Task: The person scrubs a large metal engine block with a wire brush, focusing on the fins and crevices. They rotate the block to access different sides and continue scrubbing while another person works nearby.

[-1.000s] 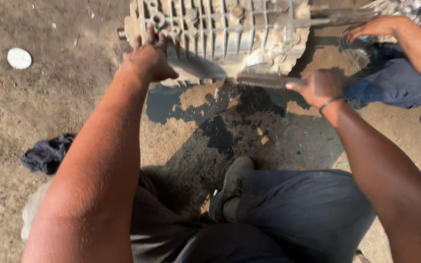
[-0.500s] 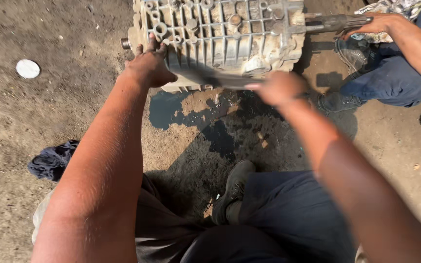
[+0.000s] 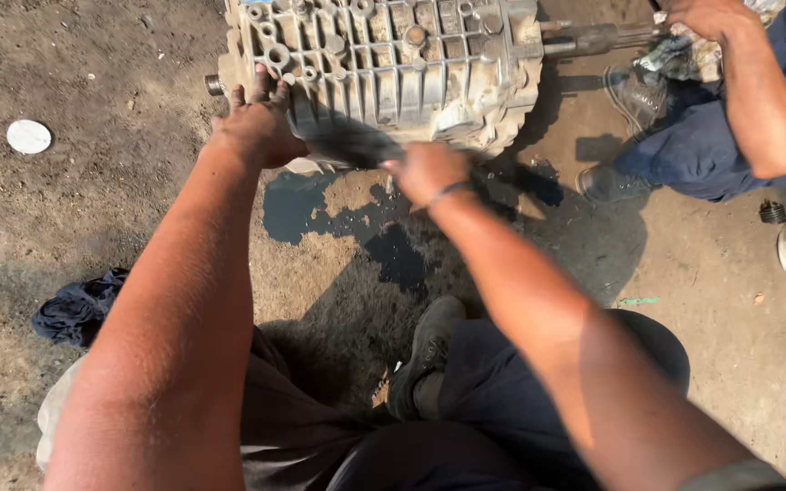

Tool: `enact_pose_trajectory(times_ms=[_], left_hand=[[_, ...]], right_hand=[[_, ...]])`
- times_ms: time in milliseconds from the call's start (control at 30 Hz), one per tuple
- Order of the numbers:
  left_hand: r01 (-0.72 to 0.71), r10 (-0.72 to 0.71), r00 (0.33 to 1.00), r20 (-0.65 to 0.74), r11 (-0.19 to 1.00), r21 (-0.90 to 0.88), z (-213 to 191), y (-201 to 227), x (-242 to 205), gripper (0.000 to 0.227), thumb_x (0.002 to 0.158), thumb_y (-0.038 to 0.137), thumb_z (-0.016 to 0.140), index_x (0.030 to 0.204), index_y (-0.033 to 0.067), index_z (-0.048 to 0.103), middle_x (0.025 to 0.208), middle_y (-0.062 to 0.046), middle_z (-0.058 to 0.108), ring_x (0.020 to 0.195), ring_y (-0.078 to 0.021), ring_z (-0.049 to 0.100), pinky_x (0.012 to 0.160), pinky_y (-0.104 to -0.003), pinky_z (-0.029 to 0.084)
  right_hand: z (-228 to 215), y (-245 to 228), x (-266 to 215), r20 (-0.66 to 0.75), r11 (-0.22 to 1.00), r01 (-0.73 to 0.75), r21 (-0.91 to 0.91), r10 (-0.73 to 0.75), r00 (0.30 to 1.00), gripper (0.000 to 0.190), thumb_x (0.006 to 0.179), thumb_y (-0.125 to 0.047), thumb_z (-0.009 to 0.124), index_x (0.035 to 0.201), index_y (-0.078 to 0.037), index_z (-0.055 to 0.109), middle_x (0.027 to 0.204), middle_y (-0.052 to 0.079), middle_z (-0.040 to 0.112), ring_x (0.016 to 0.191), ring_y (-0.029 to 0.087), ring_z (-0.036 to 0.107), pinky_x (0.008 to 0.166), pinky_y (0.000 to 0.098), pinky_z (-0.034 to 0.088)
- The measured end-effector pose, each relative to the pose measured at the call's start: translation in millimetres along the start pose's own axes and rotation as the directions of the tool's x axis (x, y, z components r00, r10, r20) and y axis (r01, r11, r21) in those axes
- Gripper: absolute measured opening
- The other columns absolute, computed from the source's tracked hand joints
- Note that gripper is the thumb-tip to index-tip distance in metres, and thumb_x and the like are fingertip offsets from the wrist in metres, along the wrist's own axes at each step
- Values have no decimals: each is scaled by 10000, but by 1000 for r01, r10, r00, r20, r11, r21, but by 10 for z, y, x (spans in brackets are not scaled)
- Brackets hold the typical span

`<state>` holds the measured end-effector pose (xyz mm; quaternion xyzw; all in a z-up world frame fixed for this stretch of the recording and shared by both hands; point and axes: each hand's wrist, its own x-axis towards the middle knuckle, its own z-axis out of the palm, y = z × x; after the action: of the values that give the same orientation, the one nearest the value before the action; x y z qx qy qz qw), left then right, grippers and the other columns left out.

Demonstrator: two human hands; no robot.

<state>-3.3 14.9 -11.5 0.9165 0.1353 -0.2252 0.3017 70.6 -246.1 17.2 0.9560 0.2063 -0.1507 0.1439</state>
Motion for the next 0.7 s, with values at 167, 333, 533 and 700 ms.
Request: enact_pose_trajectory(times_ms=[167,333,533,700], left_hand=[[8,-7,997,75,1000,-6,-57,25,98,994,885,538,685,1670,285,129,1746,-92,0,1582,-422,106,1239,-648,213],[37,-37,996,81,999,-9,-53,36,129,1137,812,573,755,1660,236,78,1725,-80,-111,1573,-405,74,1205,-686,210],[2,-2,1000,9,1000,-6,43,15,80,1148,813,594,743,1665,241,59,1707,-110,-149,1547,-448,66,1209,-651,211],[26,-25,1000,-4,998,62,40,0,20,1112,842,624,694,1663,259,38,1723,-80,-167,1571,-423,48,1212,-659,241]], right_hand=[[-692,1648,-225,-8,941,0,-338,-3,1000,660,993,-708,574,997,-72,751,833,173,724,754,376,722,675,515,554],[-628,2095,-300,-35,978,-117,-172,113,993,606,919,-691,615,1061,-123,774,975,189,738,885,395,711,743,548,548],[54,1740,-64,-43,999,-15,52,17,999,655,937,-723,589,924,-97,783,901,181,732,887,400,696,795,516,542],[-74,2791,263,259,991,-126,36,113,959,755,905,-771,583,809,-42,757,712,158,708,698,287,700,686,469,571]])
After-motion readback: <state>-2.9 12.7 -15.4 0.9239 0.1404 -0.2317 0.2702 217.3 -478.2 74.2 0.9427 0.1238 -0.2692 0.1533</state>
